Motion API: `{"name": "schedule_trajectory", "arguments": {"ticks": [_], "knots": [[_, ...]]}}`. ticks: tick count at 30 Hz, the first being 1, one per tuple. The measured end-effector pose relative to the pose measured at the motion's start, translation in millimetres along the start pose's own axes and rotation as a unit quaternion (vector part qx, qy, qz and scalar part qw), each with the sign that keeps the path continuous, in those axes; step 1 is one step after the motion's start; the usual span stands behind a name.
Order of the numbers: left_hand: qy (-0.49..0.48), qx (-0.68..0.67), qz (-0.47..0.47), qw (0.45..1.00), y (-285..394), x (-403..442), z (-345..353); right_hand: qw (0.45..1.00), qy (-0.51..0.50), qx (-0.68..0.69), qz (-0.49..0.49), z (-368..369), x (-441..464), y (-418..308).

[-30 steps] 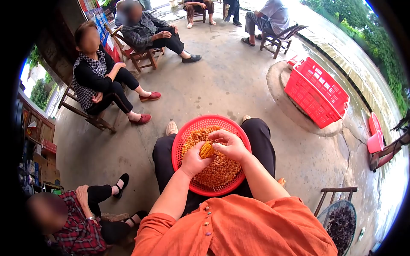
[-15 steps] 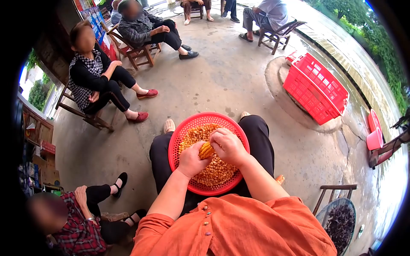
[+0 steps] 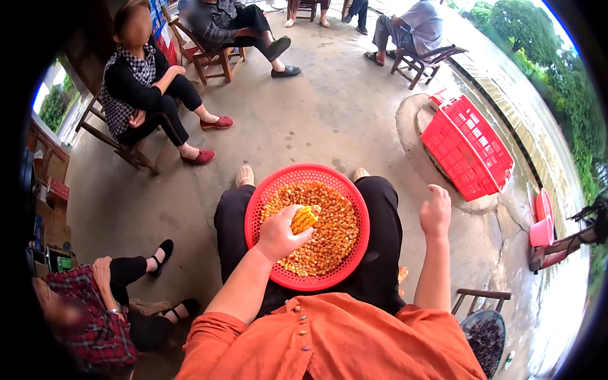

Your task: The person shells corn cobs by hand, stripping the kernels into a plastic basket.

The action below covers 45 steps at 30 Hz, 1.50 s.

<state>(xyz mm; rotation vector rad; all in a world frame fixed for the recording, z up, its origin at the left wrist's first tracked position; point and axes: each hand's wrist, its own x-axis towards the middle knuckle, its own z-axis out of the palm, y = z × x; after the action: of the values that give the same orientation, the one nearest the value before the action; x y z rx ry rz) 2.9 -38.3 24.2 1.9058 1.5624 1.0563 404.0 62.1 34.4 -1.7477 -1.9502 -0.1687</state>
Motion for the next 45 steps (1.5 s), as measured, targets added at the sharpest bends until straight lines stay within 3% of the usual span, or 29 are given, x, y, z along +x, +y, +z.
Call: {"name": "schedule_trajectory", "arguments": {"ticks": [2, 4, 10, 20, 26, 33, 34, 36, 37, 39, 41, 44, 45], "knots": [[-0.009, 0.0, -0.008, 1.0, 2, 1, -2, 0.988, 0.094, 0.121, -0.001, -13, -10, -37], [0.003, 0.033, 0.009, 0.999, 4, 1, -3, 0.982, 0.058, 0.178, 0.038, -29, -12, -78], [0.003, 0.045, 0.03, 0.999, 3, 5, -3, 0.925, -0.093, 0.302, -0.211, -33, -2, -189], [0.006, 0.043, 0.029, 0.999, -2, 2, -8, 0.896, -0.175, 0.344, -0.219, 22, -1, -226], [0.01, 0.036, 0.02, 0.999, -6, 2, -7, 0.903, -0.15, 0.326, -0.236, 24, 4, -232], [0.029, 0.037, 0.023, 0.999, -2, 4, -10, 0.972, 0.072, 0.175, -0.139, 23, 75, -144], [0.035, 0.036, 0.032, 0.998, -2, 4, -9, 0.978, 0.05, 0.181, -0.088, 28, 87, -117], [0.043, 0.035, 0.043, 0.998, -2, 5, -9, 0.996, -0.083, 0.007, -0.041, 19, 105, -83], [0.046, 0.037, 0.046, 0.997, 0, 5, -10, 0.996, -0.081, 0.006, -0.042, 19, 106, -80], [0.055, 0.034, 0.053, 0.996, 2, 7, -13, 0.993, 0.006, 0.04, -0.115, 18, 102, -80], [0.049, 0.034, 0.053, 0.997, 1, 7, -13, 0.972, -0.082, 0.172, -0.142, 0, 91, -122], [0.038, 0.028, 0.065, 0.997, 0, 9, -12, 0.877, -0.292, 0.317, -0.21, -14, 65, -176], [0.042, 0.023, 0.072, 0.996, 0, 9, -11, 0.852, -0.311, 0.354, -0.227, -13, 55, -188]]}}
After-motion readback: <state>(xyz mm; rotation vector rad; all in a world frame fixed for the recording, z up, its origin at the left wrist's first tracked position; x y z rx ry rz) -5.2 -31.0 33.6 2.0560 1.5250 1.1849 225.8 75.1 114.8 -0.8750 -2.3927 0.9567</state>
